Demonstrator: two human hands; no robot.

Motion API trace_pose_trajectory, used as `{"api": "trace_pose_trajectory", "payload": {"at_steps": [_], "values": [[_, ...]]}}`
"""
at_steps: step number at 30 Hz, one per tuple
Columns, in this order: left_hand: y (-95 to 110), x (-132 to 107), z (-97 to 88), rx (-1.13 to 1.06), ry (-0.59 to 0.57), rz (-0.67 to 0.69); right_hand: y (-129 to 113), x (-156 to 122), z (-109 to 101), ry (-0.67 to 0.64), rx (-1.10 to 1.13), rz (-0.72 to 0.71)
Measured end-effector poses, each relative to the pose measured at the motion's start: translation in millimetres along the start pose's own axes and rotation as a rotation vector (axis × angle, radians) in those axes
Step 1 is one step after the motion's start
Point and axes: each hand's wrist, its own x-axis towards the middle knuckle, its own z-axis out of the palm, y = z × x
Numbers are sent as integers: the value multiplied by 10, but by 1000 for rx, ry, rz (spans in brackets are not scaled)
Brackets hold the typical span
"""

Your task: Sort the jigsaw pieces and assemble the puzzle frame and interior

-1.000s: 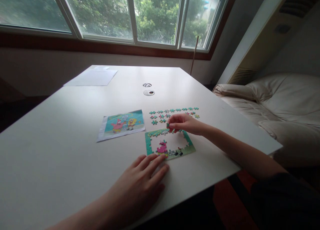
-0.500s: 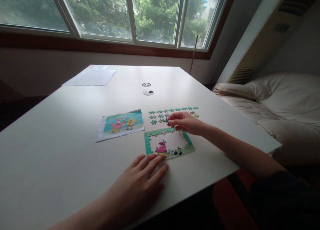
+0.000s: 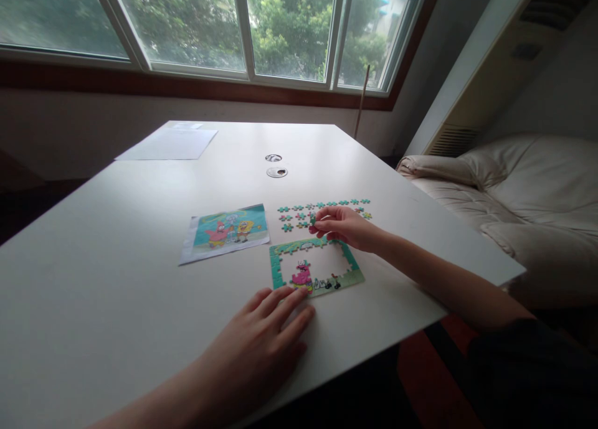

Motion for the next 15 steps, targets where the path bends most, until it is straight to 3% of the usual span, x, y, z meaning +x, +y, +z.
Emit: {"api": "trace_pose_trajectory", "payload": {"at_steps": [8, 15], "values": [[2, 5, -1, 6, 4, 8, -43, -17, 9, 32, 142, 90], [-36, -3, 10, -91, 25, -9, -7, -10, 11, 13, 33, 8]]}}
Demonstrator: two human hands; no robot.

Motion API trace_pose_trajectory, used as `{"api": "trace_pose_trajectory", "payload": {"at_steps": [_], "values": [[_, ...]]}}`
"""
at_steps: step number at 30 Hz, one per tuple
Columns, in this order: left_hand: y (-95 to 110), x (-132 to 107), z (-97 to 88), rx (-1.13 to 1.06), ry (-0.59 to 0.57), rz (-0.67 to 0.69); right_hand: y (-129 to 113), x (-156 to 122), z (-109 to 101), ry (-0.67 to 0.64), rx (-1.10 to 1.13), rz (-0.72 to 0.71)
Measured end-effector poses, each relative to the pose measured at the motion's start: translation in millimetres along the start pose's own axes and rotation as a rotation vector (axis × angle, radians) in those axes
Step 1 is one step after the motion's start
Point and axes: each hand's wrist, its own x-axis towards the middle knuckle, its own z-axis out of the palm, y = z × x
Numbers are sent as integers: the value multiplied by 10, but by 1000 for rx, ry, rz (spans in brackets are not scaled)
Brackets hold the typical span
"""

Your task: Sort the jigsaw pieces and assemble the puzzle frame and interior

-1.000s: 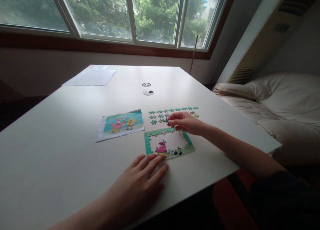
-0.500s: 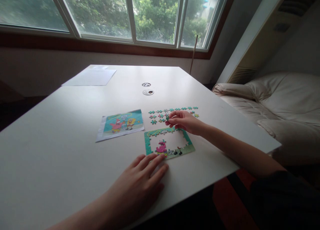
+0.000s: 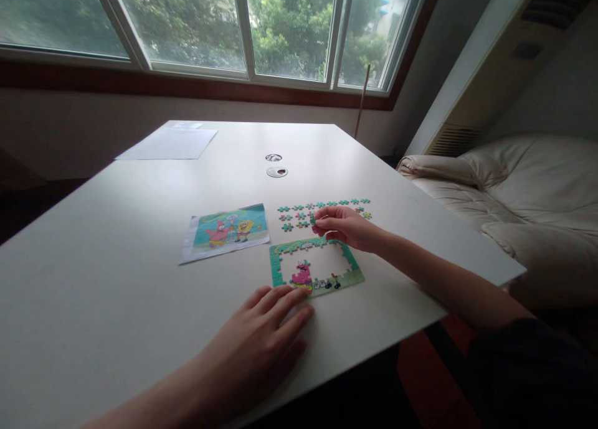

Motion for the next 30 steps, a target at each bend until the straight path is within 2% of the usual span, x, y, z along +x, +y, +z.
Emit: {"api": "trace_pose_trajectory", "payload": {"at_steps": [4, 7, 9, 14, 23, 27, 30], "values": [[-143, 46, -42, -175, 114, -91, 6, -25, 50, -58, -233, -138], [-280, 96, -55, -304, 257, -219, 4, -55, 99, -141, -340, -182], [-352, 125, -42, -342, 303, -271, 5, -72, 133, -186, -374, -198], [-424, 186, 11, -369, 341, -293, 22, -93, 221, -235, -416, -218], [-452, 260, 39, -397, 390, -337, 127, -80, 360, -204, -280, -173], [-452, 282, 43, -418, 420, -347, 169, -79, 405, -211, -245, -213], [-446, 278, 40, -435, 445, -369, 195, -72, 410, -196, -314, -264]]}}
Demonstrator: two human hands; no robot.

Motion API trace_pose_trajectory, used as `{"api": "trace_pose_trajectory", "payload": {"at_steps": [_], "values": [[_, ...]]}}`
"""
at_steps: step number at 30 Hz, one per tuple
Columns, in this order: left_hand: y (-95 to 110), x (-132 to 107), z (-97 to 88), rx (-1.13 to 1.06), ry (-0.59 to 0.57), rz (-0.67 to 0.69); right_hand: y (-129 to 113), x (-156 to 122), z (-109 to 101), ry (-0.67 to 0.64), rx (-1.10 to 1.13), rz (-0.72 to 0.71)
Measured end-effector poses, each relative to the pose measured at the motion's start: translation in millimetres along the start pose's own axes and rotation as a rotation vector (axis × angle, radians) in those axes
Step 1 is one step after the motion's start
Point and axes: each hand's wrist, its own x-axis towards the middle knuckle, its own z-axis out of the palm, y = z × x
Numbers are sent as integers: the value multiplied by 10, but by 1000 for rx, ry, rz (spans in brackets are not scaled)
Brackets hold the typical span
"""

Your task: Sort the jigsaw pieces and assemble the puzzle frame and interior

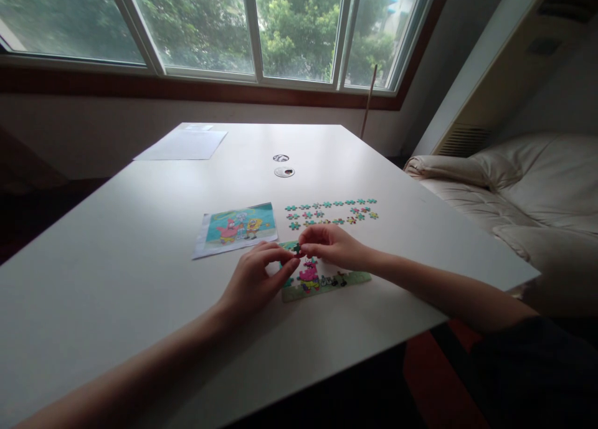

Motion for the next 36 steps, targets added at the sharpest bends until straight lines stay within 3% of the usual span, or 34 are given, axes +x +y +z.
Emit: {"api": "trace_pose_trajectory", "payload": {"at_steps": [7, 11, 16, 21, 26, 36], "values": [[-4, 7, -41, -29, 48, -94, -80, -25, -53, 41, -276, -102], [-18, 21, -61, 0, -9, -96, -157, -64, -99, 102, -535, -274], [-44, 42, -70, -3, -29, -90, -145, -90, -130, 73, -745, -448], [-68, 53, -82, 3, -59, -68, -119, -94, -133, 111, -779, -483], [-71, 47, -74, 6, -77, -57, -92, -96, -143, 64, -814, -526], [-139, 34, -64, -71, -18, -79, -81, -102, -165, 86, -981, -618]]}}
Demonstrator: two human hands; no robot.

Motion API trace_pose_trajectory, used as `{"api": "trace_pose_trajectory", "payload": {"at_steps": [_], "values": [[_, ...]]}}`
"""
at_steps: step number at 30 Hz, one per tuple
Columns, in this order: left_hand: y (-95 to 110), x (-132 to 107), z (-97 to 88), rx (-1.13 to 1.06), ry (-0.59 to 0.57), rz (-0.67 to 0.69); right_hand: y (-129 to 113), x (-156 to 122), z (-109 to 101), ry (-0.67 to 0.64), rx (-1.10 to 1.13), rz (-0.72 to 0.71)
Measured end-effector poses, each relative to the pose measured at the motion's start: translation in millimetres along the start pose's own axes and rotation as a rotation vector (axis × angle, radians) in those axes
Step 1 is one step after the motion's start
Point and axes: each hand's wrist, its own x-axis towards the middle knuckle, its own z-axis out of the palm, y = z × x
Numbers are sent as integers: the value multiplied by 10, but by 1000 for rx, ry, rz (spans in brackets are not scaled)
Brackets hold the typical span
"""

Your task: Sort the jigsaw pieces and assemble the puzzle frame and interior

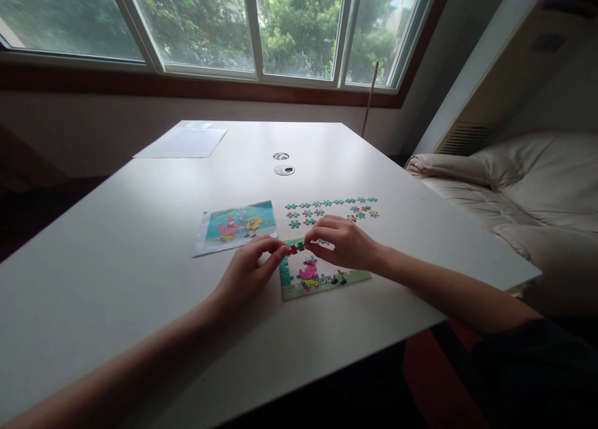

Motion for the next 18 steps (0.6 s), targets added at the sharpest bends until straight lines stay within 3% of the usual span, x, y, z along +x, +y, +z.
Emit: {"api": "trace_pose_trajectory", "payload": {"at_steps": [10, 18], "values": [[13, -6, -25, -4, 19, -16, 51, -18, -27, 16, 6, 30], [37, -16, 2, -10, 9, 5, -5, 12, 4, -1, 207, 43]]}}
